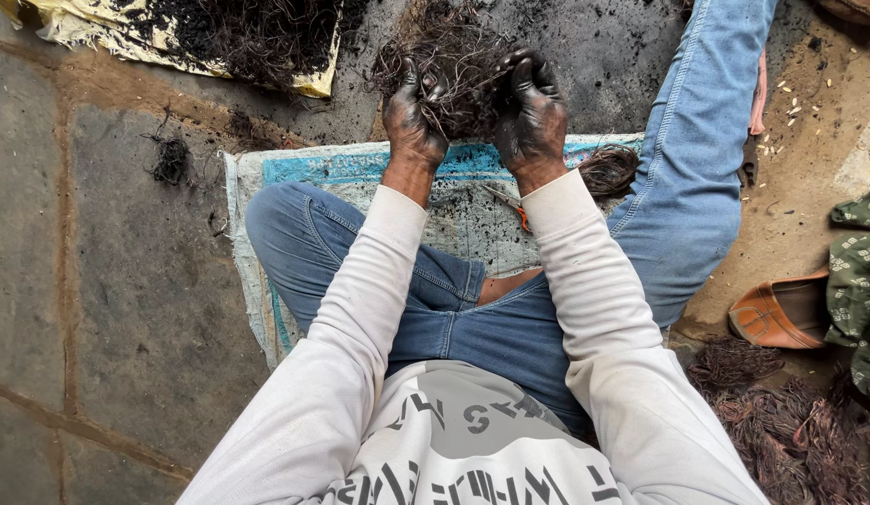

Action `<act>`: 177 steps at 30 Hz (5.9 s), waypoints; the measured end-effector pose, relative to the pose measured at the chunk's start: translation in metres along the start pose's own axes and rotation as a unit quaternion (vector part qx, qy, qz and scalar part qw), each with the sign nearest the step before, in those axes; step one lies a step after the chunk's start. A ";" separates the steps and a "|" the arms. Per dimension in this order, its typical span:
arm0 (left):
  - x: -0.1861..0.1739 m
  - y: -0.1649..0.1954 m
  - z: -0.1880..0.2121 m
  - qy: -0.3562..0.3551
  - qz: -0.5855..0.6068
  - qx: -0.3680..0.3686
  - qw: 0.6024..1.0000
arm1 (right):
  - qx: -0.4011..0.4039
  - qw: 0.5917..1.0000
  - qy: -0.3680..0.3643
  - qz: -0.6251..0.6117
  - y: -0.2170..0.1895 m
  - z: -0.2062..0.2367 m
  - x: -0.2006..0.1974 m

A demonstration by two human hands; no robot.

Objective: The person sits cross-legged on a mat and manually separates dark fibrous material by hand, pulling apart clumps and occasionally using scissors to cut sections. The separated fibers are placed into piles on the mat.

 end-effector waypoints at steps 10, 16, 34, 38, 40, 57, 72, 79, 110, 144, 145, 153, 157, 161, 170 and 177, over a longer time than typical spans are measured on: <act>-0.021 0.028 0.010 0.090 -0.019 -0.017 0.996 | -0.246 0.932 -0.049 0.261 -0.088 -0.013 -0.001; -0.017 0.027 0.003 0.082 0.008 -0.025 0.996 | -0.258 0.740 -0.106 0.612 -0.063 0.006 0.045; -0.018 0.020 -0.006 -0.010 0.022 -0.006 1.000 | -0.027 0.819 -0.145 0.555 -0.022 0.014 0.048; -0.020 0.012 0.001 0.040 0.020 -0.015 0.999 | -0.009 0.911 -0.071 0.407 -0.016 0.010 0.025; -0.016 0.008 0.006 0.042 0.025 -0.023 0.999 | -0.004 0.952 -0.035 0.304 -0.008 0.010 0.013; -0.023 0.013 -0.005 -0.039 0.067 -0.038 0.996 | -0.229 0.694 0.012 0.682 -0.062 0.001 0.014; 0.011 0.019 0.012 -0.001 0.048 -0.029 0.998 | -0.109 0.702 -0.214 0.670 -0.022 0.023 0.070; 0.006 0.014 0.011 -0.017 0.031 -0.026 0.999 | -0.058 0.867 -0.193 0.456 -0.020 0.021 0.053; -0.006 0.001 0.007 0.036 0.034 -0.013 0.999 | 0.088 0.995 0.009 -0.044 0.017 0.008 -0.015; 0.011 0.028 0.008 -0.024 0.045 -0.028 0.998 | 0.020 0.891 -0.141 0.431 -0.022 0.020 0.048; 0.006 0.027 0.009 0.018 0.038 -0.036 0.998 | 0.023 0.896 -0.112 0.429 -0.024 0.019 0.043; -0.003 0.016 0.012 0.036 0.026 -0.026 0.999 | -0.032 0.945 -0.046 0.322 -0.018 0.018 0.023; -0.004 0.013 0.006 0.020 0.046 -0.026 0.998 | -0.040 0.962 -0.019 0.268 -0.013 0.015 0.010; -0.007 0.016 0.003 0.013 0.045 -0.018 0.999 | -0.075 0.978 -0.001 0.195 -0.023 0.007 0.002; -0.003 0.021 0.007 0.029 0.040 -0.013 0.999 | -0.422 0.521 -0.096 0.736 -0.054 0.035 0.063; -0.001 0.018 0.007 0.026 0.023 -0.021 0.999 | -0.216 0.681 -0.234 0.660 -0.013 0.040 0.080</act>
Point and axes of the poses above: each hand's wrist, its own z-axis away from the middle knuckle, its own x-axis out of the palm, y = z × x, the point moved 7 cm from there along -z, towards the middle knuckle, and after that the axes turned 15 degrees about -z, right-handed, at the moved point
